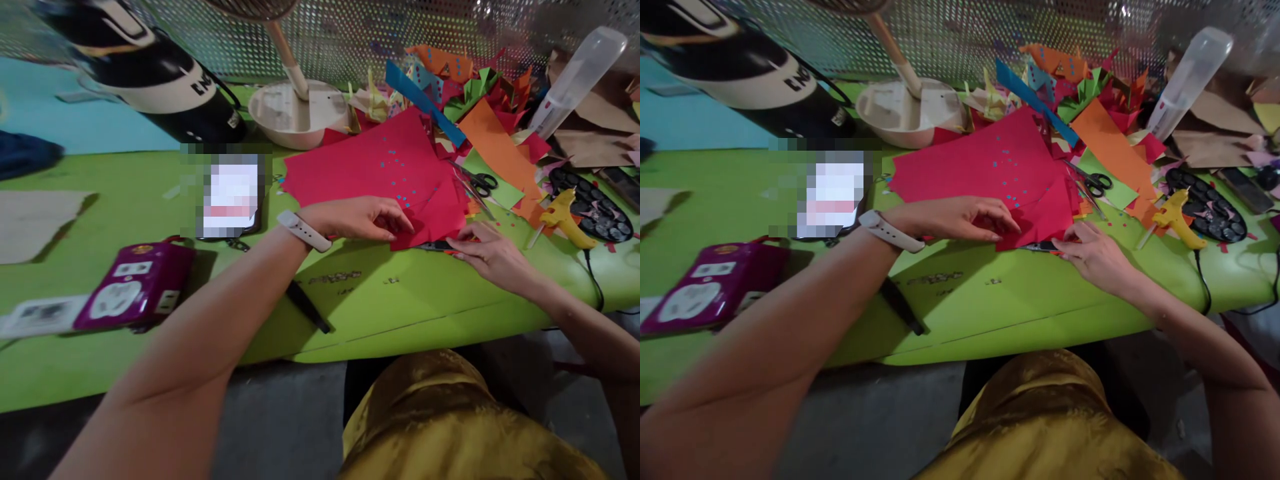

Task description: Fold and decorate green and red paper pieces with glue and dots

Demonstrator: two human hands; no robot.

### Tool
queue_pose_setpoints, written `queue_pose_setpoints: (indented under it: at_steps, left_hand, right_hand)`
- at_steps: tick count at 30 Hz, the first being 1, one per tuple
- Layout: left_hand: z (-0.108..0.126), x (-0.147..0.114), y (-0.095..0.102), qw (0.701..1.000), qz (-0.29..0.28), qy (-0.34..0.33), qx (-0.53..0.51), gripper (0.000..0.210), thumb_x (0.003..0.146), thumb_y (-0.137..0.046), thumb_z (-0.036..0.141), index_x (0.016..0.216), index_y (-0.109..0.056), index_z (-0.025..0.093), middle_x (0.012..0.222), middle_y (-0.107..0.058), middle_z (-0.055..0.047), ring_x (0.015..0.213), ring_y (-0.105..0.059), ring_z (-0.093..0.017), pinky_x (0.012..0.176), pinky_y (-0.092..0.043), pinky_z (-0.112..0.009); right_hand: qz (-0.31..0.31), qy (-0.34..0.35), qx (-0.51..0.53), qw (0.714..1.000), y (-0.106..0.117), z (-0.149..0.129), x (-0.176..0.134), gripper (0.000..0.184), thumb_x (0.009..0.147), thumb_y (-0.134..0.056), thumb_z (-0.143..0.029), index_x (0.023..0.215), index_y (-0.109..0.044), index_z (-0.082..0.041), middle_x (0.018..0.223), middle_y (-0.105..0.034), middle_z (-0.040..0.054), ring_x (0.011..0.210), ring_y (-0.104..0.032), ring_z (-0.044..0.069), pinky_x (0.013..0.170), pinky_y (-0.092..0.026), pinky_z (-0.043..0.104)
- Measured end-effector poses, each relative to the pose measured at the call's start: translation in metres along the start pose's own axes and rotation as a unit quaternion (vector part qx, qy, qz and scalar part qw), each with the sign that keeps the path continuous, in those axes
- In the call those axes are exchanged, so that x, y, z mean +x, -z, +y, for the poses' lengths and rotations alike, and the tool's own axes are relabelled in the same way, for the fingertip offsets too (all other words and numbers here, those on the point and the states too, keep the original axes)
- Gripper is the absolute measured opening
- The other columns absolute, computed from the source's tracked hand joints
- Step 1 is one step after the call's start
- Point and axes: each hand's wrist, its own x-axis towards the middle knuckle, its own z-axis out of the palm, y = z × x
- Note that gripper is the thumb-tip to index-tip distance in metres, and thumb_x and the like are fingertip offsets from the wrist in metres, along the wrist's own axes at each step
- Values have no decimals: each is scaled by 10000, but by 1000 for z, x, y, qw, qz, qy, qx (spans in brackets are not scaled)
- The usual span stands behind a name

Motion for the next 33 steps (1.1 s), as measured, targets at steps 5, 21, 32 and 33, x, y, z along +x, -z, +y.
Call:
queue_pose_setpoints:
  at_steps: [5, 21, 32, 33]
  left_hand:
    - [4, -1, 0, 1000, 1, 11, -6, 331, 858, -588, 303, 1156, -691, 203, 1095, -642, -71, 936, -615, -168, 824, -459, -249]
    - [6, -1, 0, 1000, 3, 11, -11, 337, 837, -560, 243, 1141, -699, 200, 1115, -652, -76, 946, -618, -181, 834, -464, -276]
    - [11, 7, -8, 987, 113, 36, 108, 520, 727, -746, 536, 1058, -652, 146, 1033, -614, -106, 924, -572, -238, 814, -434, -333]
    - [11, 8, -8, 985, 115, 34, 125, 517, 713, -756, 546, 1032, -653, 153, 1029, -605, -107, 923, -564, -243, 814, -433, -340]
  right_hand:
    - [-11, -2, 25, 1000, 1, 1, 0, 321, 974, -484, -247, 1210, -700, -264, 1035, -652, 90, 951, -628, 220, 826, -547, 388]
    - [-24, 20, 46, 998, -2, -10, 6, 315, 987, -479, -269, 1207, -704, -261, 1013, -655, 86, 941, -617, 210, 845, -536, 384]
    - [7, 32, 60, 998, 4, -8, 6, 199, 910, -615, -325, 1019, -743, -218, 966, -689, 75, 916, -645, 207, 844, -534, 380]
    - [28, 8, 39, 999, 4, -2, 10, 212, 924, -596, -337, 1026, -735, -215, 979, -689, 80, 944, -646, 215, 868, -531, 395]
